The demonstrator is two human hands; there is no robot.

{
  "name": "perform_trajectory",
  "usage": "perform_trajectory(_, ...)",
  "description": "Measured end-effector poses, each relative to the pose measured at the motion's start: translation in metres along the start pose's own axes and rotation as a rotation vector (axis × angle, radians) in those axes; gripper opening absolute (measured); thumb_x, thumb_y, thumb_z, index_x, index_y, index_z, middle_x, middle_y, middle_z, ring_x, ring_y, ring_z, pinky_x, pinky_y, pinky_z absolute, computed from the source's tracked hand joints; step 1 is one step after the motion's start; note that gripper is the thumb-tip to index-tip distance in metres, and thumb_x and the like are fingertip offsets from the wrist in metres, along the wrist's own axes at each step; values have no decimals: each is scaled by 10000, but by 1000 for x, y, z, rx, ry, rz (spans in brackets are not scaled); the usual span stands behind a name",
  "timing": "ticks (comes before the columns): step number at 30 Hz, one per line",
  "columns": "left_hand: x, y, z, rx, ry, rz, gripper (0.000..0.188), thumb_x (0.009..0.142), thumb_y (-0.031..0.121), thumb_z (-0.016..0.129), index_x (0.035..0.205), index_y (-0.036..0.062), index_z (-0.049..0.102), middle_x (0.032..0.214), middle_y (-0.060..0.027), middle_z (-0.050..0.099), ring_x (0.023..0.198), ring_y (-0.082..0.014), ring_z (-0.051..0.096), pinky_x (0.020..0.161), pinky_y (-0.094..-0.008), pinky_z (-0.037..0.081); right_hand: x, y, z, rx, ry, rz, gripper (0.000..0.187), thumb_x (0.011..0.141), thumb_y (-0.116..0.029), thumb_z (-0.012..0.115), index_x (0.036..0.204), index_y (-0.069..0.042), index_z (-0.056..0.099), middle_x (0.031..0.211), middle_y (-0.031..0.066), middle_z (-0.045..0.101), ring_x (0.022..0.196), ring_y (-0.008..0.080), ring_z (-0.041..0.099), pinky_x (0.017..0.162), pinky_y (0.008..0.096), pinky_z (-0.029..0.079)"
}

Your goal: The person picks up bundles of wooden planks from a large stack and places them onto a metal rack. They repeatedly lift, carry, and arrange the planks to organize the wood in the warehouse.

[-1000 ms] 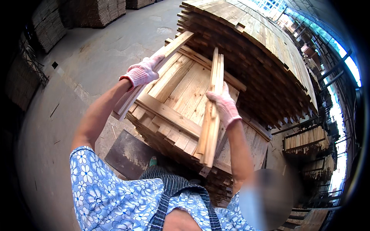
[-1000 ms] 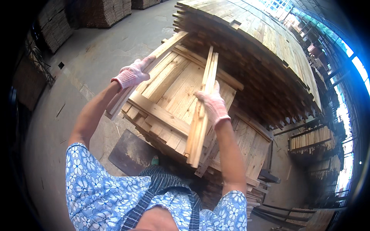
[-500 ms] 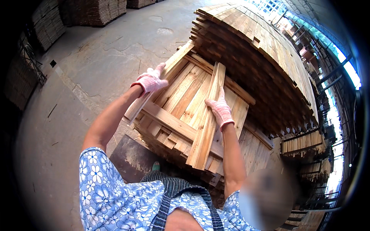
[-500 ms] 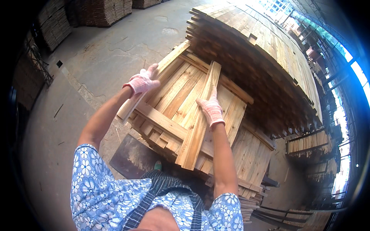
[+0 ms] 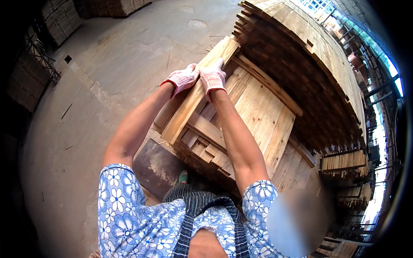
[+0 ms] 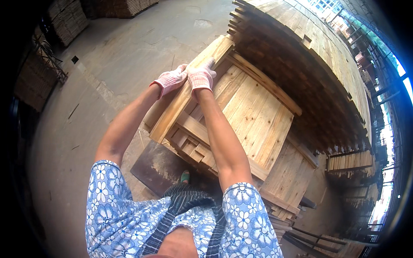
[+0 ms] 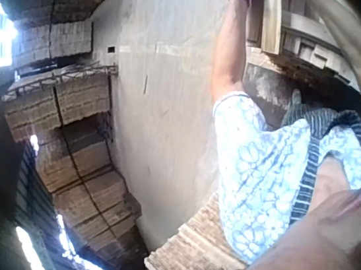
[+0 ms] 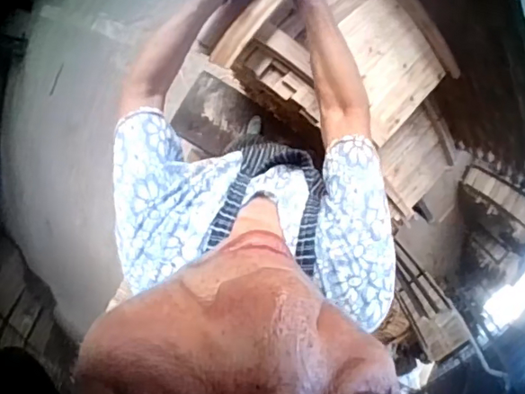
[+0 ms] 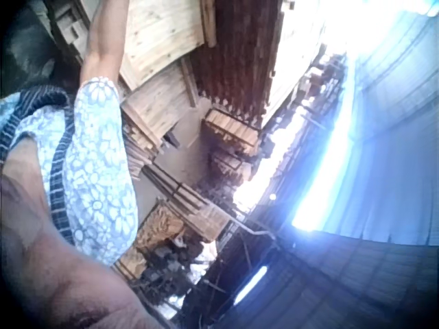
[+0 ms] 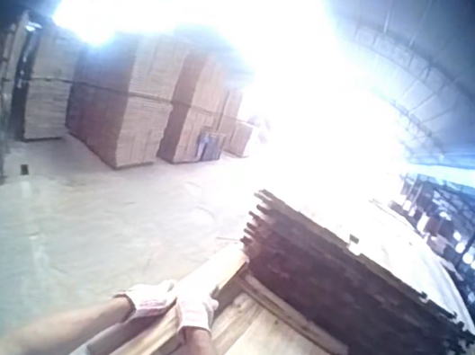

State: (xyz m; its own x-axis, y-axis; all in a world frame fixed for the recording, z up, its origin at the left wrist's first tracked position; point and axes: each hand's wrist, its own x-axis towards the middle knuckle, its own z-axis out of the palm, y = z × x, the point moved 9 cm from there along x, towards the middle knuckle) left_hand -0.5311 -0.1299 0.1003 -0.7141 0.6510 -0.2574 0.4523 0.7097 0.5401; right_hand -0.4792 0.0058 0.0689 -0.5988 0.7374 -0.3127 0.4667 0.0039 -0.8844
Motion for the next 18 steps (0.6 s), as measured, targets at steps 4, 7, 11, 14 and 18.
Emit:
perform_trajectory(4, 0, -15, -3, -12, 45, 12, 653, 1068, 532, 263, 1540, 87, 339, 1427, -262, 555, 1331, -426, 529, 1106, -468, 409, -54, -32, -12, -249, 38, -93, 802, 918, -374, 700, 1574, -183, 281, 1426, 257, 442, 1167, 347, 608, 957, 409, 530)
perform_trajectory(7, -9, -12, -3, 0, 62, -32, 621, 1069, 509, 298, 1456, 34, 397, 1320, -316, 607, 1279, -430, 571, 1074, -481, 426, -66, -31, -37, -81, 7, -149, 885, 846, -331, 689, 1604, -164, 264, 1357, 286, 497, 1093, 327, 639, 915, 400, 561)
perform_trajectory(11, -12, 0, -7, -25, 41, 63, 629, 1045, 501, 341, 1417, 3, 438, 1330, -313, 603, 1266, -436, 579, 1068, -486, 432, -36, -14, -97, -417, 162, -299, 618, 1001, -359, 553, 1568, -216, 353, 1342, 265, 478, 1093, 390, 626, 944, 447, 528)
perform_trajectory(14, -6, -5, -9, -18, 41, 80, 630, 1034, 502, 364, 1398, -2, 464, 1346, -311, 594, 1270, -432, 577, 1071, -483, 431, -20, 4, -72, -396, 135, -371, 565, 1045, -416, 481, 1562, -220, 365, 1321, 267, 489, 1081, 387, 627, 930, 454, 521)
perform_trajectory(18, -5, -15, -12, -32, 50, 59, 658, 1037, 529, 381, 1460, 29, 443, 1416, -275, 560, 1334, -411, 530, 1108, -455, 406, 8, 33, -29, -67, 242, -280, 484, 1036, -317, 489, 1514, -249, 460, 1254, 271, 555, 1089, 379, 642, 915, 442, 524)
